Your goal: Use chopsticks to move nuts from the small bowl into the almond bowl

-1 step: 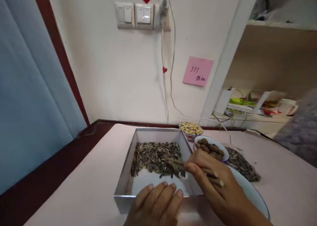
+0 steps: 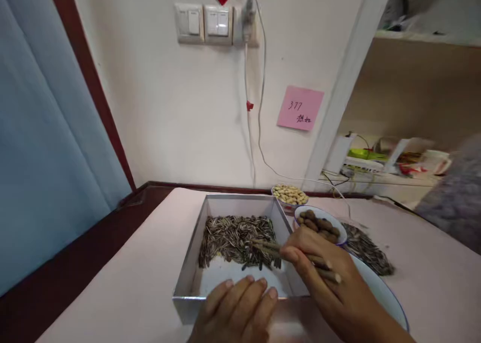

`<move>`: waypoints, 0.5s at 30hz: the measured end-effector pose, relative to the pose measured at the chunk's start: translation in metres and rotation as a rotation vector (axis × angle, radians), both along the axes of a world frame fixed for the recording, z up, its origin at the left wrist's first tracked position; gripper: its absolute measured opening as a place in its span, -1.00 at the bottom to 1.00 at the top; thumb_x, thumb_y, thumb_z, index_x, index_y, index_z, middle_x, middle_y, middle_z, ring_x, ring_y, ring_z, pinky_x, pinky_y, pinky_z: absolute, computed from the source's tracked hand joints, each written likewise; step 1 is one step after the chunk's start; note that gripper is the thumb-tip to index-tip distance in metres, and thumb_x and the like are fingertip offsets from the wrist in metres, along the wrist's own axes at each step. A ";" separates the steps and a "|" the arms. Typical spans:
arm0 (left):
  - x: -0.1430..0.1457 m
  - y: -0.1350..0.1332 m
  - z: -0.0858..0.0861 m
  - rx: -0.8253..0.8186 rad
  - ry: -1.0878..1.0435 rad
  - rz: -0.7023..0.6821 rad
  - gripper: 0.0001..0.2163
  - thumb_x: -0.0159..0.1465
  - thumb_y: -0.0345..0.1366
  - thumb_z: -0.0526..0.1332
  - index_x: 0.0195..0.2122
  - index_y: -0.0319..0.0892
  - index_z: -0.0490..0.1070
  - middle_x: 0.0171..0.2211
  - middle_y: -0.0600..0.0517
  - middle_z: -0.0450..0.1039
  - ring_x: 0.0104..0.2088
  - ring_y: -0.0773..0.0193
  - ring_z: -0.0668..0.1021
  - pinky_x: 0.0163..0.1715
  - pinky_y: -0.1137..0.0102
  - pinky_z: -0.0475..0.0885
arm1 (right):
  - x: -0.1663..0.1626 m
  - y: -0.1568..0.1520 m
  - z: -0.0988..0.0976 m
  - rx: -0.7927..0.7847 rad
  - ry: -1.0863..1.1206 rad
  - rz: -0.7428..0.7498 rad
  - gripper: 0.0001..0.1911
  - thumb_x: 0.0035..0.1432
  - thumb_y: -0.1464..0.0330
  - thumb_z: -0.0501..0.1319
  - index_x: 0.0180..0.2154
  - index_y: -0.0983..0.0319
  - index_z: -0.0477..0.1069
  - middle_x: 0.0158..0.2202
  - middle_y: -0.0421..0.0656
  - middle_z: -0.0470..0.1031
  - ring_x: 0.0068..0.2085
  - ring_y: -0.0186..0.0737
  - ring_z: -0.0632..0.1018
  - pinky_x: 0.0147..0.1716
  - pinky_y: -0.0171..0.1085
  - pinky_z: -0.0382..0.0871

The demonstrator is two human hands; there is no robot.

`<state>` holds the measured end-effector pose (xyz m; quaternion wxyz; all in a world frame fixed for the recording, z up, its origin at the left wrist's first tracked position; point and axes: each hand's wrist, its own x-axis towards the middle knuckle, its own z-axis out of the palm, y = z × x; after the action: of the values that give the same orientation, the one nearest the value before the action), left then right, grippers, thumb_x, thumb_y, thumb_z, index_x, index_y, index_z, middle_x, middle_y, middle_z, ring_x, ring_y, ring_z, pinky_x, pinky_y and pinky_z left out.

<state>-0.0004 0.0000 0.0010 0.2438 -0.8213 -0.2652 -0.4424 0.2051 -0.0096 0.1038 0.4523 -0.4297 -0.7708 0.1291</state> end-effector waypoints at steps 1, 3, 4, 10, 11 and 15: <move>0.000 0.000 0.001 0.005 -0.001 -0.003 -0.72 0.51 -0.23 0.05 0.02 -0.09 0.55 -0.05 0.16 0.64 0.06 0.37 0.50 0.39 0.34 0.00 | 0.000 0.000 0.001 0.012 -0.004 -0.005 -0.66 0.51 0.32 0.04 -0.40 0.20 0.29 -0.43 -0.26 0.35 -0.40 -0.37 0.40 -0.40 -0.37 0.25; 0.000 0.001 0.002 0.013 -0.003 -0.006 -0.72 0.51 -0.24 0.05 0.02 -0.09 0.56 -0.05 0.15 0.64 0.05 0.36 0.51 0.38 0.33 0.01 | -0.001 0.001 0.004 0.036 -0.013 -0.016 -0.66 0.50 0.33 0.04 -0.39 0.20 0.31 -0.43 -0.26 0.36 -0.40 -0.36 0.41 -0.40 -0.36 0.27; 0.000 0.002 0.002 0.019 -0.005 -0.010 -0.72 0.50 -0.25 0.06 0.01 -0.09 0.56 -0.06 0.14 0.64 0.05 0.36 0.51 0.38 0.33 0.03 | 0.000 0.000 0.006 0.046 -0.020 -0.023 -0.67 0.50 0.33 0.04 -0.39 0.20 0.33 -0.43 -0.25 0.37 -0.40 -0.36 0.42 -0.40 -0.35 0.29; 0.001 0.006 0.001 0.120 -0.061 -0.031 -0.71 0.50 -0.21 0.06 -0.03 -0.09 0.58 -0.11 0.15 0.65 -0.01 0.36 0.54 0.38 0.34 0.05 | 0.021 -0.015 0.028 0.191 -0.059 -0.126 -0.76 0.47 0.38 0.07 -0.30 0.15 0.41 -0.37 -0.23 0.46 -0.33 -0.30 0.51 -0.35 -0.31 0.35; 0.001 0.006 0.001 0.110 -0.057 -0.030 -0.71 0.50 -0.20 0.06 -0.02 -0.09 0.58 -0.11 0.15 0.65 -0.01 0.37 0.54 0.38 0.35 0.03 | 0.028 -0.020 0.033 0.245 -0.066 -0.181 -0.79 0.46 0.38 0.08 -0.26 0.13 0.44 -0.32 -0.22 0.49 -0.29 -0.28 0.52 -0.33 -0.30 0.36; 0.002 0.000 0.004 -0.055 -0.053 -0.008 -0.72 0.51 -0.20 0.06 0.03 -0.08 0.56 -0.06 0.13 0.65 0.02 0.41 0.52 0.38 0.40 0.00 | 0.058 -0.039 0.054 0.436 -0.062 -0.547 -0.82 0.44 0.30 0.13 -0.23 0.07 0.49 -0.25 -0.19 0.53 -0.23 -0.12 0.54 -0.28 -0.17 0.32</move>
<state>0.0012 0.0002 0.0051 0.2122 -0.8167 -0.2803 -0.4577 0.2634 -0.0489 0.1579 0.5275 -0.5173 -0.6501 -0.1775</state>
